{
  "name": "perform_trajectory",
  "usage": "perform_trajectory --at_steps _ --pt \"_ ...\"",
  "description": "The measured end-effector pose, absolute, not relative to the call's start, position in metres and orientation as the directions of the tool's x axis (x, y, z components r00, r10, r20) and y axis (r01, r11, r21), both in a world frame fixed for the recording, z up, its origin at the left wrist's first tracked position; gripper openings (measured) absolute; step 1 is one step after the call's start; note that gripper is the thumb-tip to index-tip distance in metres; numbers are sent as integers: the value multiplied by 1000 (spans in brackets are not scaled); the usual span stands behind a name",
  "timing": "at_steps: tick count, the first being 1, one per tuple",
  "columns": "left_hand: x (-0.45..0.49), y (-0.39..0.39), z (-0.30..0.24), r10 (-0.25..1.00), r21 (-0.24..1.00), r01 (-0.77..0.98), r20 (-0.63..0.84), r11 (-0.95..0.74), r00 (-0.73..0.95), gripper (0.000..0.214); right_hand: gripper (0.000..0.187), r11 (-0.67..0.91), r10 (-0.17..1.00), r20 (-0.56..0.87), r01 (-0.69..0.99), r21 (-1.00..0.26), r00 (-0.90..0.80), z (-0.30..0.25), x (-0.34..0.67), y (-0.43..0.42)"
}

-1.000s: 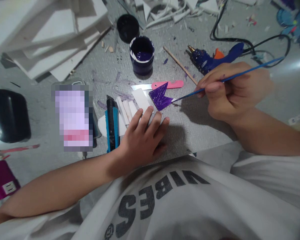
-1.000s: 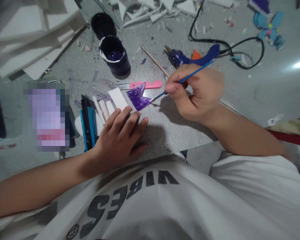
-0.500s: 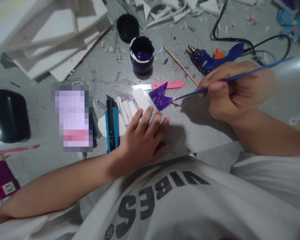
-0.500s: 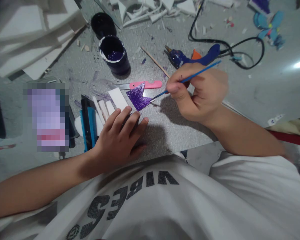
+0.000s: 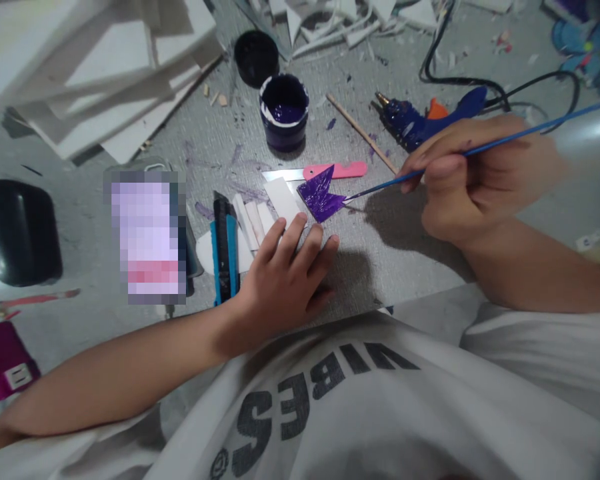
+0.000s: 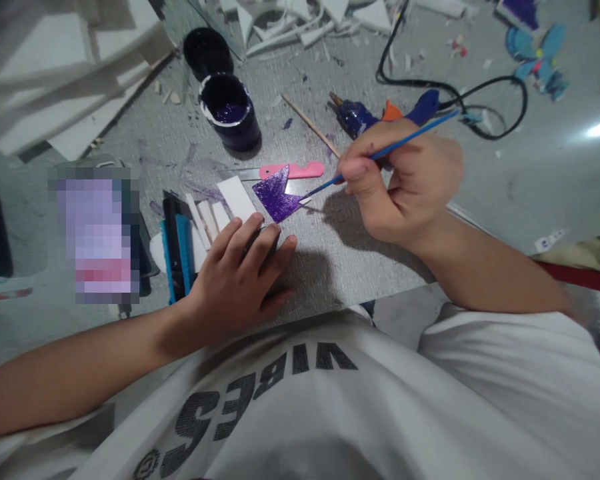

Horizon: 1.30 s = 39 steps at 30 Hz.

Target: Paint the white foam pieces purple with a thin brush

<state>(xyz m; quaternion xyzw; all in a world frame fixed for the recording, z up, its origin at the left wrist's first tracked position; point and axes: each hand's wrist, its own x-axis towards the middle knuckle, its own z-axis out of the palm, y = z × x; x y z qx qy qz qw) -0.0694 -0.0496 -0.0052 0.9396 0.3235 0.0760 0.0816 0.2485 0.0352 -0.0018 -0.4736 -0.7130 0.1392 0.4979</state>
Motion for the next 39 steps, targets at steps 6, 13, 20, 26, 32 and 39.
perform_trajectory --at_steps 6,13,20,26,32,39 --pt "-71 -49 -8 613 191 588 110 -786 783 77 42 662 681 730 470 -584 -52 -2 238 42" --pt "-73 -47 -10 589 186 564 122 -805 799 78 35 724 646 763 290 -626 35 -8 227 55" --pt "-68 -42 -1 572 194 555 41 -809 819 75 35 736 614 782 282 -615 105 -12 225 66" --pt "-66 -42 1 596 207 576 46 -791 802 74 35 774 575 818 317 -549 12 21 231 87" --pt "-66 -41 -4 575 216 560 8 -800 818 81 45 732 666 718 361 -578 -202 49 213 111" --pt "-65 -40 -4 572 241 560 -25 -793 820 80 57 681 729 576 466 -564 -369 30 191 134"
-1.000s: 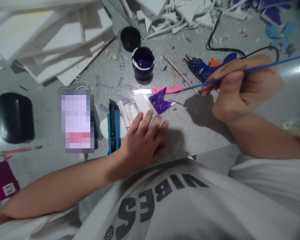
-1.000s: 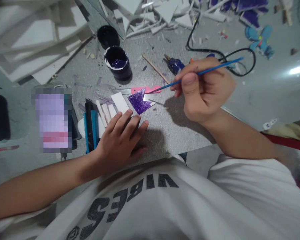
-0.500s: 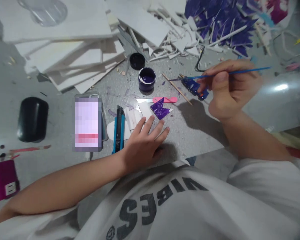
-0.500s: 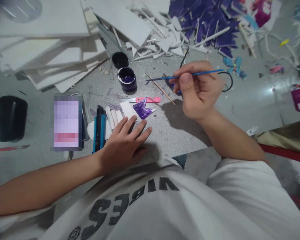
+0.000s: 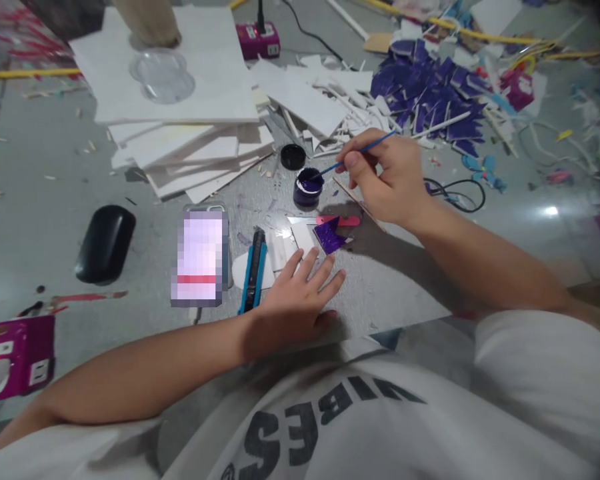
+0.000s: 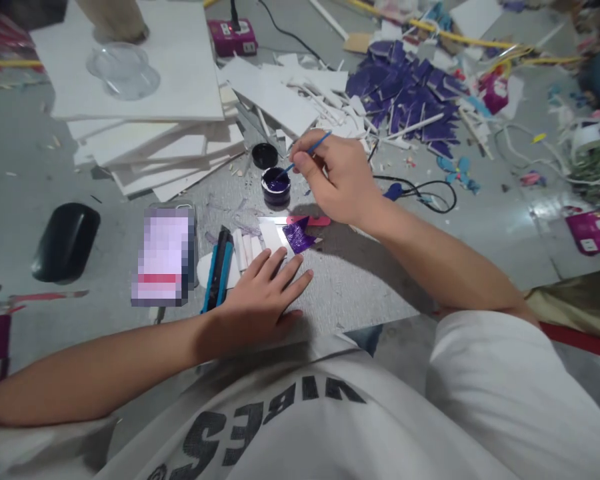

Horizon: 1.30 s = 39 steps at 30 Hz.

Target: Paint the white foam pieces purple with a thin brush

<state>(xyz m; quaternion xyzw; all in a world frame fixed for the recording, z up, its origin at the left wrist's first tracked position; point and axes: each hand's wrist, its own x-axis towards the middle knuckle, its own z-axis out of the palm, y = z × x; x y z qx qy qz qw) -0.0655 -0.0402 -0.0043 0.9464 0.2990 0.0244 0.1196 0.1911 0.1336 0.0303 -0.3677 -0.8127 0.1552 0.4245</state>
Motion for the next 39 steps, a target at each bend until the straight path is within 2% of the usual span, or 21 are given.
perform_trajectory --at_steps 7,14,17,21,26,31,34,37,39 --pt "-65 -41 -4 576 211 563 3 -799 817 77 48 610 792 512 418 -673 -333 9 187 149" --pt "-67 -41 -2 581 206 568 1 -797 814 76 57 641 767 539 438 -630 -348 11 188 147" --pt "-66 -40 -2 573 203 561 3 -803 820 78 57 653 751 616 404 -641 -236 19 197 138" --pt "-66 -42 -4 579 193 562 43 -804 814 78 44 718 669 743 277 -639 -21 25 214 112" --pt "-65 -44 -4 595 181 575 77 -798 800 75 27 790 606 793 71 -609 66 6 229 78" --pt "-66 -45 -5 609 180 596 24 -783 793 82 33 807 583 813 104 -581 18 -15 239 69" --pt "-70 -44 -5 594 195 586 -16 -787 804 86 29 798 597 797 170 -579 -87 -16 243 64" --pt "-74 -43 -4 579 207 564 15 -799 815 84 29 802 591 788 226 -552 -174 -16 244 58" --pt "-76 -43 -3 574 208 554 45 -806 818 80 30 795 599 782 253 -552 -174 -17 243 56"
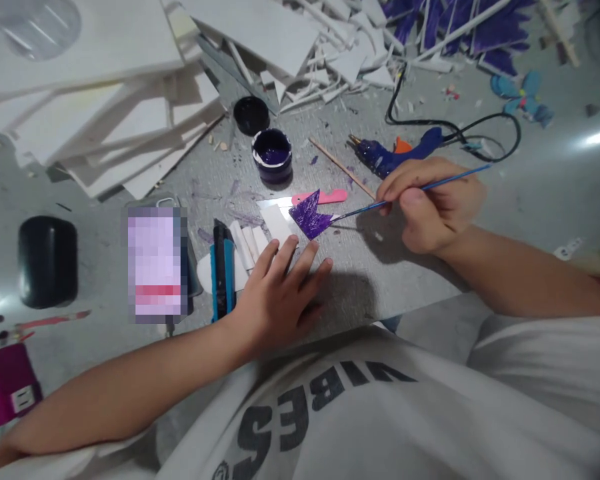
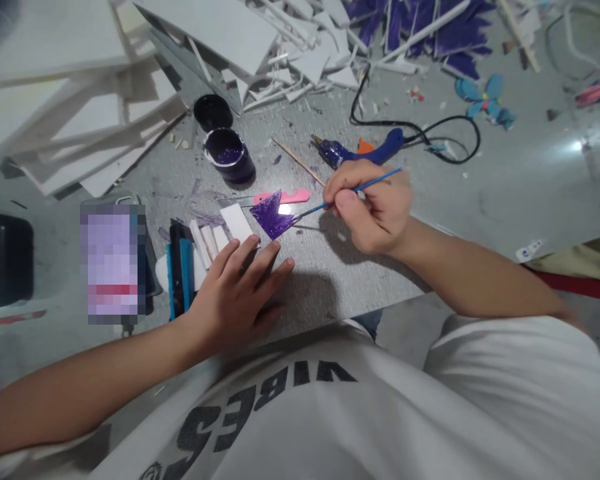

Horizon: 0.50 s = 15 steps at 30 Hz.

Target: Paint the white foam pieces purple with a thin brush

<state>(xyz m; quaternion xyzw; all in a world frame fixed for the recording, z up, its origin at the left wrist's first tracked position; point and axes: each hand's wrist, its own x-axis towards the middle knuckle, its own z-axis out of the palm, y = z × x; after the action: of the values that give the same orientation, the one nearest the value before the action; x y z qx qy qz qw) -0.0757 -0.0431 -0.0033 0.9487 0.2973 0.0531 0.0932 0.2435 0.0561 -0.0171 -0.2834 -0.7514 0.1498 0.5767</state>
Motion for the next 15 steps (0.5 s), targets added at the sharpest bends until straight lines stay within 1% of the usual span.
perform_trajectory --at_steps 6,11,15 --pt "-75 -43 -1 569 203 549 54 -811 820 76 31 755 647 744 280 -593 -168 -22 247 58" --pt "-75 -43 -2 571 218 548 60 -808 819 77 30 738 658 731 350 -578 -180 -26 251 58" --pt "-76 -44 -2 572 235 546 59 -804 818 78 38 684 698 703 417 -599 -135 -30 255 58"
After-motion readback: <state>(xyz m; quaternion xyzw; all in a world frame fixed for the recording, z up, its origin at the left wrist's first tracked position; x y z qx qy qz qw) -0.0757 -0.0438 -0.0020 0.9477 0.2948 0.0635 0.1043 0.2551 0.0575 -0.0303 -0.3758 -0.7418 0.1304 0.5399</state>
